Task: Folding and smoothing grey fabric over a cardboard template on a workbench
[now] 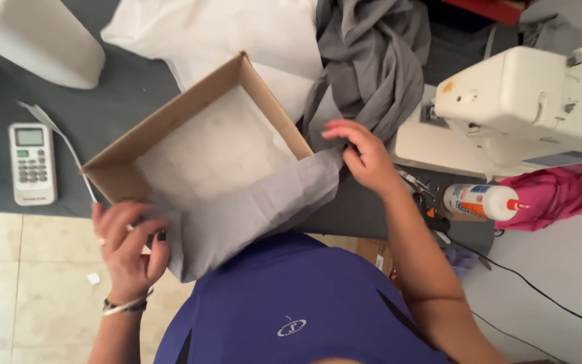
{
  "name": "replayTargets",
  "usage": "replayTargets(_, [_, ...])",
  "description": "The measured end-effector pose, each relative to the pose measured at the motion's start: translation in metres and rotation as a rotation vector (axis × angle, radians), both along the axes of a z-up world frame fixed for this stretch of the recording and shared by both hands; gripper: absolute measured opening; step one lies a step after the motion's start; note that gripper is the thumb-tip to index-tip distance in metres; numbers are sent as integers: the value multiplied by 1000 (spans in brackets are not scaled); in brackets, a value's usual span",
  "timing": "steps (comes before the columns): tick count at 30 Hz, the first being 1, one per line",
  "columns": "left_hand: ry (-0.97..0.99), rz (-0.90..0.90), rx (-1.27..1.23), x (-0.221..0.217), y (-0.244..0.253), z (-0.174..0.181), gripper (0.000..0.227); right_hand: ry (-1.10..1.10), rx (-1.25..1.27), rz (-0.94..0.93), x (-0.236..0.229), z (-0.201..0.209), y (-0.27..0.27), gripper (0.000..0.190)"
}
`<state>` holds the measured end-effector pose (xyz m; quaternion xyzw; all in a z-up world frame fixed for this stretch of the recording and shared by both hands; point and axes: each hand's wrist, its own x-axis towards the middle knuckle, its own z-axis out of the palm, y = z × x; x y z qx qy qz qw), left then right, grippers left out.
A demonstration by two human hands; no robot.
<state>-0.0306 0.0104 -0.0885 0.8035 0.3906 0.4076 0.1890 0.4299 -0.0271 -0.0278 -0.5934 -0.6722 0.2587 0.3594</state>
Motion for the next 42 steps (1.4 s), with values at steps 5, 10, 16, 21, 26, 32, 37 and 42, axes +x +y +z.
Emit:
replayTargets(5, [324, 123, -109, 9, -16, 54, 57, -506, -139, 340, 30, -8, 29, 80])
replayTargets(10, [984, 122, 10, 30, -4, 95, 74, -607, -31, 423, 42, 16, 39, 50])
replayTargets(16, [748, -130, -53, 25, -3, 95, 14, -89, 117, 180, 27, 106, 34, 20])
replayTargets(21, [-14, 220, -589, -35, -45, 111, 29, -223, -77, 184, 31, 147, 29, 24])
replayTargets(26, [-87, 406, -585, -80, -92, 110, 55, -348, -304, 500, 27, 162, 26, 37])
replayTargets(32, [828, 193, -1047, -131, -117, 100, 92, -798, -884, 601, 18, 158, -19, 46])
replayTargets(37, [827, -232, -1391, -186, -128, 66, 32, -549, -735, 1047, 37, 172, -29, 34])
replayTargets(42, [600, -120, -1010, -189, -123, 58, 38, -754, -730, 907, 35, 138, -20, 20])
